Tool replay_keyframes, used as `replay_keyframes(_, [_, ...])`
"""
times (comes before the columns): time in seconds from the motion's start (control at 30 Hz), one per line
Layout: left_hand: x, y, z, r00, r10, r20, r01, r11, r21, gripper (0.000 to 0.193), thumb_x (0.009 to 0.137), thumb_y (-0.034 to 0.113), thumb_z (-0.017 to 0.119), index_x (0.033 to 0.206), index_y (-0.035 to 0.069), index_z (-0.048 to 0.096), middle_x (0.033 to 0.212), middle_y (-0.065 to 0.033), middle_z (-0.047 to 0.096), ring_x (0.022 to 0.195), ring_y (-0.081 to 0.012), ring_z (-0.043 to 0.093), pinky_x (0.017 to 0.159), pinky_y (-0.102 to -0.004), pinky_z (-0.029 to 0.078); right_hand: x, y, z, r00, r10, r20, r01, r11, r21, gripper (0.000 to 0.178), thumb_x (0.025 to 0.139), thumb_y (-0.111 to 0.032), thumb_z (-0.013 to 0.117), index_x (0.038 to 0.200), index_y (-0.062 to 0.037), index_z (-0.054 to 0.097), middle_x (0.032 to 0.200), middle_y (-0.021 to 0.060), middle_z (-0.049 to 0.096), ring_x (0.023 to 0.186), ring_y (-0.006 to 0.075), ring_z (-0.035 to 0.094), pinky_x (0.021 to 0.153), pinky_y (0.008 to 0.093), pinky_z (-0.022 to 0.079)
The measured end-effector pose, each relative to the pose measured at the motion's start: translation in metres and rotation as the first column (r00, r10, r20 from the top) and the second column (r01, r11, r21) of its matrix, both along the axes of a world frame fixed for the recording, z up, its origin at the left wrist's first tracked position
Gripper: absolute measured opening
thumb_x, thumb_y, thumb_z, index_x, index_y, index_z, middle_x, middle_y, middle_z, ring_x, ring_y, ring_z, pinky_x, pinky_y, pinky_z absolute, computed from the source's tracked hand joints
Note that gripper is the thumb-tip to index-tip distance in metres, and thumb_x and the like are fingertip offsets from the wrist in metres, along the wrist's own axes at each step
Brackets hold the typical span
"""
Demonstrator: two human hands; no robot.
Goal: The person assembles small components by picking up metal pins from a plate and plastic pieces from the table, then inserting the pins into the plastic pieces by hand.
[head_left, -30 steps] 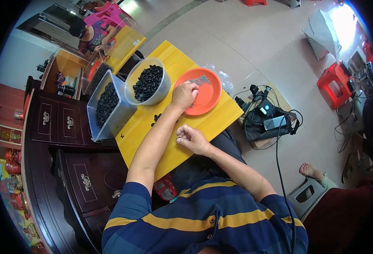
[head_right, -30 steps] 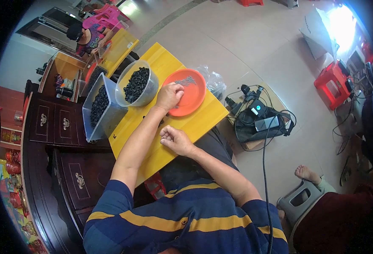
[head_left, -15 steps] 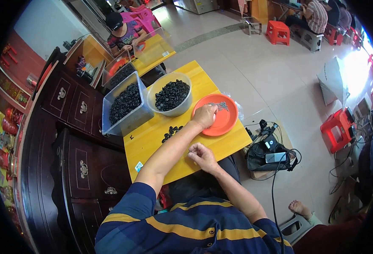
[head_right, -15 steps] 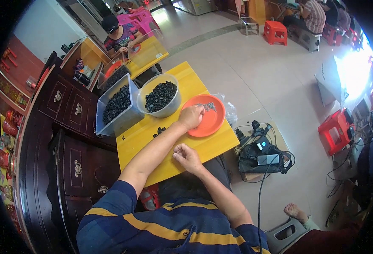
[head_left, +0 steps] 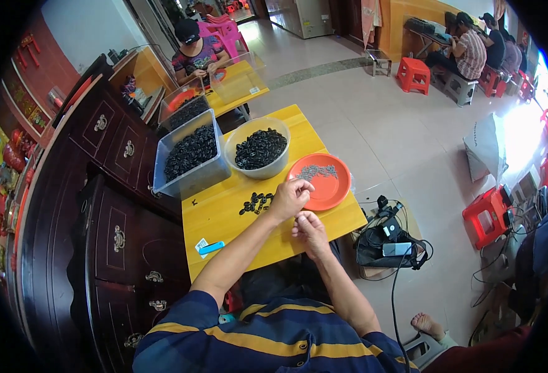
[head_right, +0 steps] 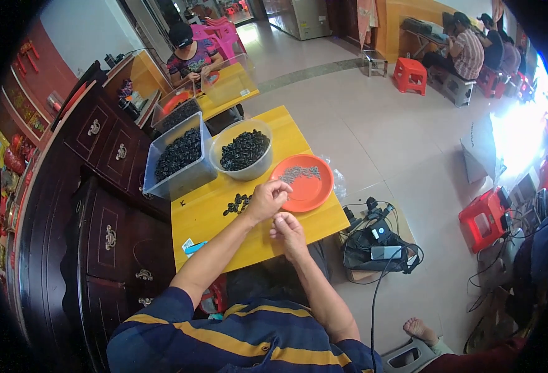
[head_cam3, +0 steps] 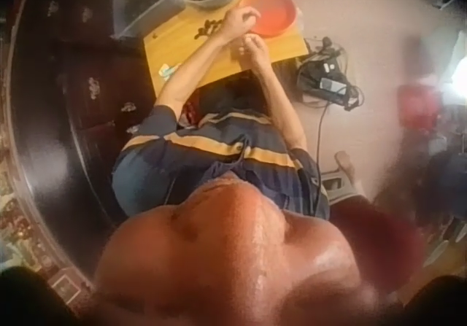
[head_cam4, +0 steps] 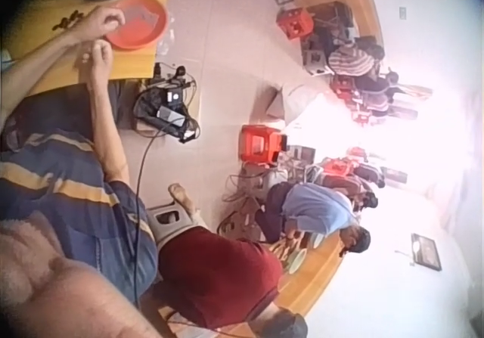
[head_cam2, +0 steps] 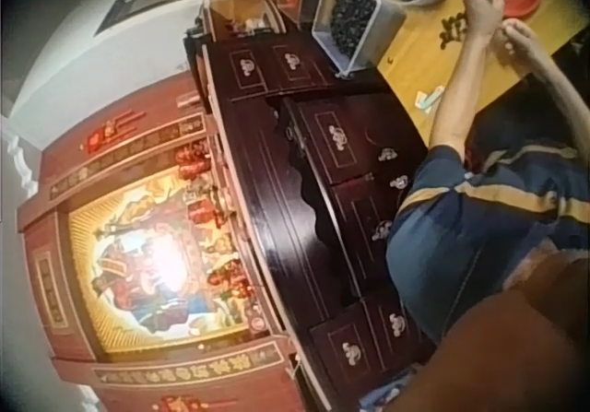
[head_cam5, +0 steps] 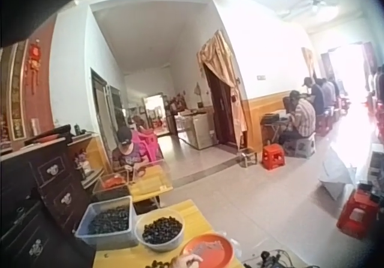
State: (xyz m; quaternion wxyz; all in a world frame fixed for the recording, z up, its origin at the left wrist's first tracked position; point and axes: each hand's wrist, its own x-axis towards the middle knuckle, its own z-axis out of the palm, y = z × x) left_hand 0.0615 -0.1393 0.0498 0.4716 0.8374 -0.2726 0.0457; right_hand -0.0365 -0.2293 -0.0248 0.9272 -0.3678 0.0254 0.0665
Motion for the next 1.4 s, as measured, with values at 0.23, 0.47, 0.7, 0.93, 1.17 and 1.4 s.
replay_keyframes(0.23, [-0.054,0.019,0.014,0.999,0.034,-0.034,-0.038,0.991,-0.13,0.016,0.085,0.0,0.058,0.098,0.0,0.067,0.078,-0.0013,0.062,0.06,-0.004,0.055,0.056,-0.0221,0.046,-0.004,-0.012,0.024,0.998,0.061,-0.023,-0.058,0.993,0.105,0.016,0.1,-0.026,0.056,0.102,-0.0101,0.059,0.083,-0.0014,0.061,0.072,0.0088,0.06,0.068,0.0243,0.051])
replay_keyframes(0.47, [-0.074,0.031,0.023,0.979,-0.052,-0.199,-0.002,0.966,-0.258,0.018,0.087,-0.004,0.054,0.1,0.0,0.066,0.079,-0.0016,0.061,0.064,-0.0046,0.059,0.059,-0.0209,0.047,-0.012,-0.012,0.033,0.979,0.194,-0.061,-0.175,0.957,0.233,0.017,0.099,-0.028,0.057,0.099,-0.0108,0.059,0.076,-0.0031,0.06,0.066,0.0081,0.059,0.061,0.0227,0.051])
replay_keyframes(0.7, [-0.082,0.049,0.028,0.981,-0.175,-0.089,0.15,0.961,-0.234,0.02,0.086,-0.001,0.057,0.103,0.002,0.067,0.085,0.0017,0.058,0.074,-0.0037,0.055,0.068,-0.0194,0.046,-0.015,-0.017,0.033,0.965,0.258,-0.04,-0.251,0.959,0.128,0.015,0.096,-0.025,0.061,0.093,-0.0101,0.061,0.073,-0.0012,0.059,0.059,0.0101,0.056,0.057,0.0241,0.048])
replay_keyframes(0.93, [-0.08,0.068,0.02,0.943,-0.147,-0.298,0.037,0.937,-0.348,0.01,0.087,0.002,0.063,0.095,0.001,0.068,0.078,0.001,0.064,0.07,-0.0048,0.058,0.064,-0.0221,0.049,-0.013,-0.012,0.056,0.985,0.17,0.019,-0.163,0.967,-0.194,0.016,0.096,-0.021,0.06,0.088,-0.0071,0.062,0.071,-0.0002,0.057,0.059,0.0088,0.054,0.057,0.0224,0.046])
replay_keyframes(1.17, [-0.075,0.068,0.005,0.951,-0.025,-0.31,-0.084,0.939,-0.334,0.007,0.092,0.008,0.062,0.09,0.003,0.066,0.074,0.002,0.061,0.061,-0.0034,0.055,0.055,-0.0218,0.045,0.0,-0.009,0.058,0.984,0.108,0.14,-0.04,0.907,-0.42,0.016,0.095,-0.02,0.062,0.088,-0.0055,0.064,0.07,-0.0008,0.058,0.059,0.0076,0.053,0.056,0.0216,0.044])
replay_keyframes(1.4, [-0.074,0.064,-0.014,0.919,-0.048,-0.391,-0.163,0.858,-0.487,0.015,0.098,0.019,0.055,0.092,0.005,0.056,0.07,0.0028,0.054,0.053,-0.004,0.048,0.049,-0.0224,0.04,0.017,-0.009,0.072,0.939,0.112,0.326,0.217,0.544,-0.811,0.019,0.093,-0.017,0.063,0.082,-0.0016,0.067,0.063,-0.0023,0.056,0.056,0.0045,0.05,0.052,0.022,0.041])
